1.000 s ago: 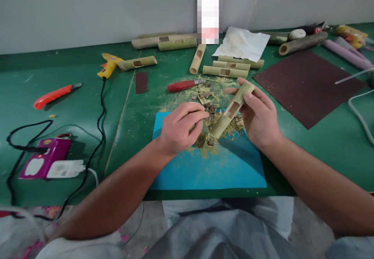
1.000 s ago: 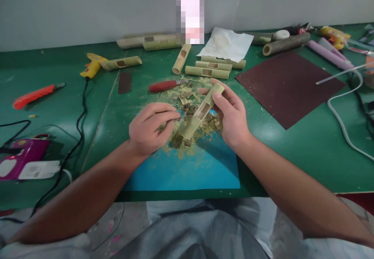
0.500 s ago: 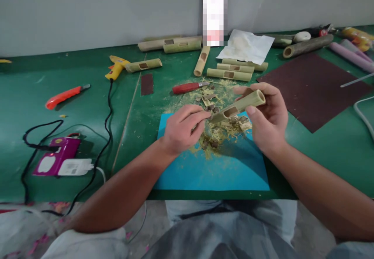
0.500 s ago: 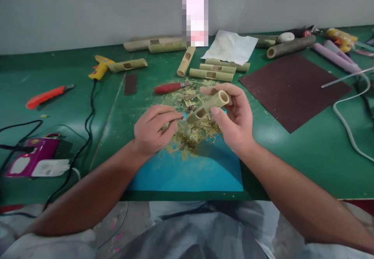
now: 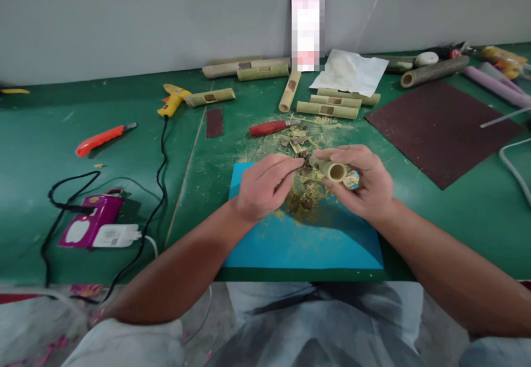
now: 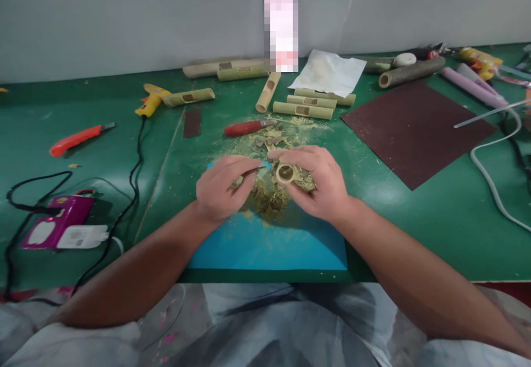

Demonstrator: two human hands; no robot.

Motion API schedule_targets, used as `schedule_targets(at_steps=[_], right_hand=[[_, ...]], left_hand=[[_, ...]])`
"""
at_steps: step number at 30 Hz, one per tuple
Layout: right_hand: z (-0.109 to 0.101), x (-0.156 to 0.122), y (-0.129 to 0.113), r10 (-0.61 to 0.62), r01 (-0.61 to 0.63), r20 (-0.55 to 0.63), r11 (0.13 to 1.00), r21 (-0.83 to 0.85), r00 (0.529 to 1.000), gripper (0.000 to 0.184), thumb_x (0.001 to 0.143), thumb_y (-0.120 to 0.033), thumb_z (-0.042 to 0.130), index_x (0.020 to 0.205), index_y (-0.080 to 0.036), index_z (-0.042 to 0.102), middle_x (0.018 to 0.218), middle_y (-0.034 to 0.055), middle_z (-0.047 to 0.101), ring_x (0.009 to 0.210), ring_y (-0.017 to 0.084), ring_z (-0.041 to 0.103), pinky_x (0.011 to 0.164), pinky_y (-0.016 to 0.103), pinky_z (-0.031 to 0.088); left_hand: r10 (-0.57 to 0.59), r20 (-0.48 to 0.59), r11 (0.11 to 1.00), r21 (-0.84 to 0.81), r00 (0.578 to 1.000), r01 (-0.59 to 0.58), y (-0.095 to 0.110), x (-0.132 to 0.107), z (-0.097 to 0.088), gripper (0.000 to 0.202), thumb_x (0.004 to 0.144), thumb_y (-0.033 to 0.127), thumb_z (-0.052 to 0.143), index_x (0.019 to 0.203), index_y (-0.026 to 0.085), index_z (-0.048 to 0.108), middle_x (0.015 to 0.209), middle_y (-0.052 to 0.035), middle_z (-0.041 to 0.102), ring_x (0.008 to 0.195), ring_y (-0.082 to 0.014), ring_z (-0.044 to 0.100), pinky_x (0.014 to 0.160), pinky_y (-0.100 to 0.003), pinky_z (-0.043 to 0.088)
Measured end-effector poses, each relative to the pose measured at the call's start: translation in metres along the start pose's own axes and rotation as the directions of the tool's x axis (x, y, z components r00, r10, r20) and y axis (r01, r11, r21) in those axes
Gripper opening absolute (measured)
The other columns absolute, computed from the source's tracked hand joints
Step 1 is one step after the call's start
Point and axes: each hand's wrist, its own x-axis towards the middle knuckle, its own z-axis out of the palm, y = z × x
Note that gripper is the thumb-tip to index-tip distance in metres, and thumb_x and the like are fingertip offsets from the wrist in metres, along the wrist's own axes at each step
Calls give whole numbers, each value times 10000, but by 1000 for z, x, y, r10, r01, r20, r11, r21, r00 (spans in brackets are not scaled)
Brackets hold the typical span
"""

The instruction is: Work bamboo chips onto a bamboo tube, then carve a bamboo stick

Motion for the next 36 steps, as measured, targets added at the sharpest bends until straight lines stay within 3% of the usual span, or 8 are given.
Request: schedule_targets(at_steps=[7, 11, 14, 19, 23, 28, 31, 36], right_hand=[[-2, 4, -4, 18, -13, 24, 978, -206, 1000, 279, 902, -288, 648, 1171, -344, 598, 1126, 58, 740, 1021, 269, 702, 814, 476, 582], [0, 3, -1, -107, 104, 2, 964, -245, 994, 396, 884, -218, 656, 1251, -357, 603, 1089, 59, 704, 998, 246, 683, 814, 432, 576], [3, 1, 1, -104, 99, -2, 958, -270, 995, 444, 891, -206, 652, 1301, -365, 596, 1090, 60, 664, 987, 237, 663, 798, 411, 576], [13, -4, 4, 100, -95, 2, 954, -283, 995, 383, 893, -225, 656, 1261, -321, 604, 1088, 65, 661, 958, 232, 653, 724, 368, 549], [16, -5, 3, 216, -208, 26, 960, -188, 976, 311, 856, -247, 683, 1149, -294, 592, 995, 34, 679, 870, 207, 660, 678, 335, 529], [15, -5, 3, 173, -163, 65, 977, -139, 983, 220, 892, -236, 652, 1097, -289, 595, 1051, 56, 713, 913, 217, 686, 690, 344, 545], [14, -6, 5, 131, -124, 52, 985, -117, 990, 259, 899, -244, 661, 1142, -286, 582, 1084, 76, 711, 956, 232, 688, 730, 368, 558], [13, -8, 8, 115, -111, 36, 989, -102, 993, 285, 907, -280, 658, 1177, -291, 566, 1075, 77, 705, 952, 244, 689, 743, 390, 563]], left_hand=[[-53, -4, 991, -121, 999, 52, 0, -4, -4, 132, 917, 101, 651, 995, 201, 615, 965, -60, 773, 910, -176, 750, 789, -300, 625], [-47, 29, 992, -118, 998, 50, 5, -6, -5, 93, 916, 104, 647, 939, 192, 625, 989, -72, 771, 914, -166, 744, 796, -285, 621], [-132, -51, 975, -188, 990, 121, 13, -8, -1, 133, 919, 108, 673, 1004, 206, 644, 986, -43, 763, 918, -158, 738, 804, -278, 622], [-437, -18, 816, -428, 899, 388, 26, -9, 8, 164, 950, 173, 667, 1099, 237, 680, 955, -7, 747, 676, -93, 684, 616, -214, 597], [-516, 53, 746, -462, 855, 479, 26, -6, 10, 176, 948, 195, 667, 1107, 245, 722, 863, 5, 739, 634, -90, 663, 581, -208, 578], [-578, 94, 709, -435, 811, 555, 20, -4, 12, 133, 939, 207, 672, 1050, 222, 745, 736, 22, 712, 584, -87, 649, 548, -193, 558], [-560, 107, 727, -413, 822, 549, 20, -4, 11, 120, 943, 213, 672, 1033, 220, 750, 736, 22, 715, 588, -89, 651, 544, -194, 552], [-458, 87, 815, -356, 885, 457, 19, -5, 9, 138, 936, 240, 700, 1066, 224, 742, 1008, -31, 771, 806, -141, 729, 653, -243, 607]])
